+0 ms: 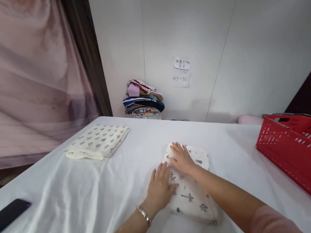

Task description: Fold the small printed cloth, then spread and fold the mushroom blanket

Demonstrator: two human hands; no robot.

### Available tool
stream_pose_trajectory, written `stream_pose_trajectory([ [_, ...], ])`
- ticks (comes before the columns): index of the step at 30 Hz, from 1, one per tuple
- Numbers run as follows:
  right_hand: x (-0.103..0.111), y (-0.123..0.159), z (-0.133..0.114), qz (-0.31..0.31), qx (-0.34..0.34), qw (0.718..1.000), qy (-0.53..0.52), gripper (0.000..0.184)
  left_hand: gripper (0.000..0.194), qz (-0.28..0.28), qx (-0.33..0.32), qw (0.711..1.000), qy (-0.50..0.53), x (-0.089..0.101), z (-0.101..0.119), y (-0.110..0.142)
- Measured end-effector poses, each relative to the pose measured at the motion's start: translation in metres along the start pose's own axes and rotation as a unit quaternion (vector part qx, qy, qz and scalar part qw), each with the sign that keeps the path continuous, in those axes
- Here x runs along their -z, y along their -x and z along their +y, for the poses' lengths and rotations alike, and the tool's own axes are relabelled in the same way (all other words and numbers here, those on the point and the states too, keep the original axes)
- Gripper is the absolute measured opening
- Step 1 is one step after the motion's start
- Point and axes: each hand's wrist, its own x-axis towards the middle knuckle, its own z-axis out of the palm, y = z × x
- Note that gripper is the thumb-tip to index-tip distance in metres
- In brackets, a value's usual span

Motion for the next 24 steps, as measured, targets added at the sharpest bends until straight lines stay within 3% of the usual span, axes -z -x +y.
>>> stream_pose_trajectory([
  [3, -0.011, -0.003, -0.005, -0.066, -0.044, 0.997, -0.008, 0.061, 0.067, -0.045, -0.008, 0.999, -0.012, -0.018, 0.004, 0.001],
  [6, -0.024, -0.003, 0.001, -0.128, -0.089, 0.987, -0.026, 0.067, 0.067, -0.049, -0.006, 0.999, -0.020, -0.024, 0.005, 0.004],
  [13, -0.026, -0.008, 0.006, -0.156, -0.100, 0.982, -0.048, 0.068, 0.066, -0.041, -0.011, 0.999, -0.031, -0.022, 0.005, 0.003],
  [17, -0.020, -0.013, 0.012, -0.137, -0.117, 0.983, -0.023, 0.069, 0.065, -0.038, -0.013, 0.999, -0.034, -0.022, 0.006, 0.005],
  [24, -0.029, -0.010, 0.023, -0.130, -0.120, 0.984, -0.009, 0.071, 0.063, -0.025, -0.016, 0.998, -0.048, -0.024, 0.004, 0.004],
])
